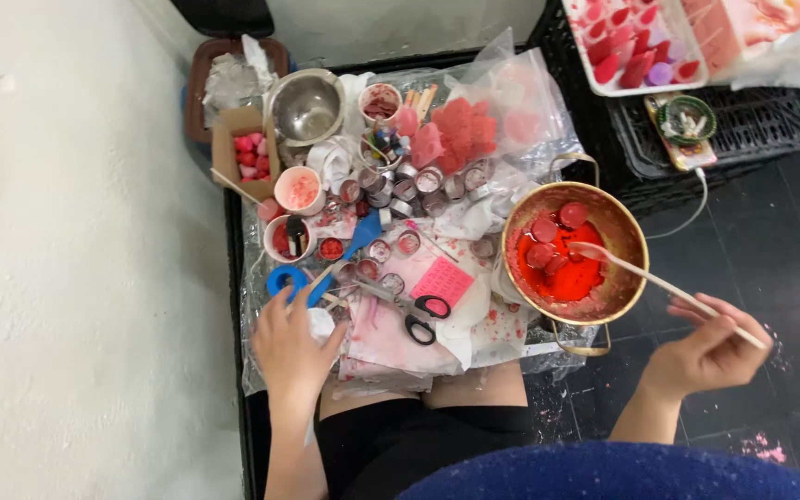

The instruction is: Cleaning and wiping the inside of small candle jars or molds at a workstation.

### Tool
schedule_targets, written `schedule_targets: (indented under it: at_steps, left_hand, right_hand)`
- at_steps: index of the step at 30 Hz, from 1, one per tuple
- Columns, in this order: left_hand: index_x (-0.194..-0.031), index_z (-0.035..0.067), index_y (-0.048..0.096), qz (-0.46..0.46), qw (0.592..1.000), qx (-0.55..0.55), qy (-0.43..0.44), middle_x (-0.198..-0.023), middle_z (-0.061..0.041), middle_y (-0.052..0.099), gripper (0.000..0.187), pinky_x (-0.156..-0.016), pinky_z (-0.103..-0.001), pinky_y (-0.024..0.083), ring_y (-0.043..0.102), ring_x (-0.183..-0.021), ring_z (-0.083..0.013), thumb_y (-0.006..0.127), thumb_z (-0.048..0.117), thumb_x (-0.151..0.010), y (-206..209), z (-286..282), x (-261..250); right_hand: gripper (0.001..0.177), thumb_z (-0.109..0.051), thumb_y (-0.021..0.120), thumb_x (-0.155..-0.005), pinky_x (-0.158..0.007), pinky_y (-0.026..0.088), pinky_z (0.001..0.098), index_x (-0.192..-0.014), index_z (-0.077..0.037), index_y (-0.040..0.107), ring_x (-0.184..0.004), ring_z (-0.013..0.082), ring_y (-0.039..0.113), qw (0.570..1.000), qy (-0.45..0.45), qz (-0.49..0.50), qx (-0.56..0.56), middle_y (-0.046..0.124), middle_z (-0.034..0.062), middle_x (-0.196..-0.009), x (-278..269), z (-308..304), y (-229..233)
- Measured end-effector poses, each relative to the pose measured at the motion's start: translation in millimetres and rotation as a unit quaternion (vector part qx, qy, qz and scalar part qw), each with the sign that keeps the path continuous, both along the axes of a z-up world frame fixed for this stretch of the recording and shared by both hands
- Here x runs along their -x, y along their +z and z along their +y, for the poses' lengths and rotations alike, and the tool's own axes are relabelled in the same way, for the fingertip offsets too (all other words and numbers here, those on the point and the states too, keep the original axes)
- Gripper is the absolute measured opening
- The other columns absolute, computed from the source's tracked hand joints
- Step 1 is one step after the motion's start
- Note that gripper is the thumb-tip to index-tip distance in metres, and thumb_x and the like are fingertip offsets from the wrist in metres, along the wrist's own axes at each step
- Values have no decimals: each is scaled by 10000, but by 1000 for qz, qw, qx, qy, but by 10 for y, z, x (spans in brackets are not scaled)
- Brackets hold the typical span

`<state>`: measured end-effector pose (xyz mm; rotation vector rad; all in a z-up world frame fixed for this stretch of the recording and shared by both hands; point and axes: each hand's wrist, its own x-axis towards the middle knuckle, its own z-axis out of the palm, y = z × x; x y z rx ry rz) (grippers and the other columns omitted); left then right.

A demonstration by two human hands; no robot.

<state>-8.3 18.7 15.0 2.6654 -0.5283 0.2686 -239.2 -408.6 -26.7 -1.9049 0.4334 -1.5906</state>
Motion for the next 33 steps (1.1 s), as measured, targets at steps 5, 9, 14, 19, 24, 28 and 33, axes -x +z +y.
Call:
schedule_targets:
  at_steps: [5,9,14,19,24,28,33]
  left_hand:
    - [-1311,144,607,196,975,-20,101,-1197,-101,673,746,-896,-470,516,645,-1099,-353,867,403,-662,-140,305,20]
    - [-1220,223,701,316,944,-6,98,-928,-77,781,466,-817,-411,577,750,-894,-291,793,357,-783,-522,372,4]
    - [-1098,193,739,251,964,85,1,-887,-66,729,319,-727,-409,560,729,-786,-284,773,234,-784,-225,86,-49]
    - [-1107,134,687,113,969,206,-70,-985,-91,647,325,-704,-407,556,692,-800,-304,766,119,-793,-80,-548,-348]
    - [-1166,90,650,-19,993,104,-49,-1173,-130,593,343,-766,-452,553,671,-982,-353,698,20,-834,-903,-1117,-1140]
    - [-1157,111,648,-39,999,22,-18,-1187,-111,600,272,-775,-458,553,673,-1023,-337,678,25,-900,-1269,-1186,-1370]
    - [-1192,62,636,-15,995,91,-46,-1220,-145,582,429,-820,-480,538,621,-1074,-375,760,218,-811,-523,-1061,-1061]
  right_hand:
    - [228,-131,415,-1293,-754,623,312,-1254,89,461,-858,261,763,1000,0,12,-3,680,236,-1063,-30,-44,-14]
    - [313,-167,342,-1292,-775,671,311,-1242,89,515,-875,250,755,999,25,-4,-47,676,219,-1068,-66,-37,-87]
    - [376,-184,309,-1288,-772,656,322,-1249,104,546,-891,260,741,998,44,-5,-52,672,246,-1152,-135,-27,-153]
    - [353,-228,351,-1305,-749,661,316,-1198,60,525,-851,223,722,997,45,-36,-44,635,191,-1108,-111,6,-105]
    - [360,-217,336,-1279,-778,656,313,-1205,75,533,-895,209,712,996,28,-23,-79,633,183,-1112,-21,85,-87]
    - [351,-231,372,-1312,-778,661,326,-1209,66,528,-931,230,719,995,56,-26,-75,629,181,-1121,-26,128,-87]
    - [342,-189,403,-1311,-754,643,305,-1150,74,552,-839,207,703,990,63,-18,-121,594,163,-1180,-86,210,56]
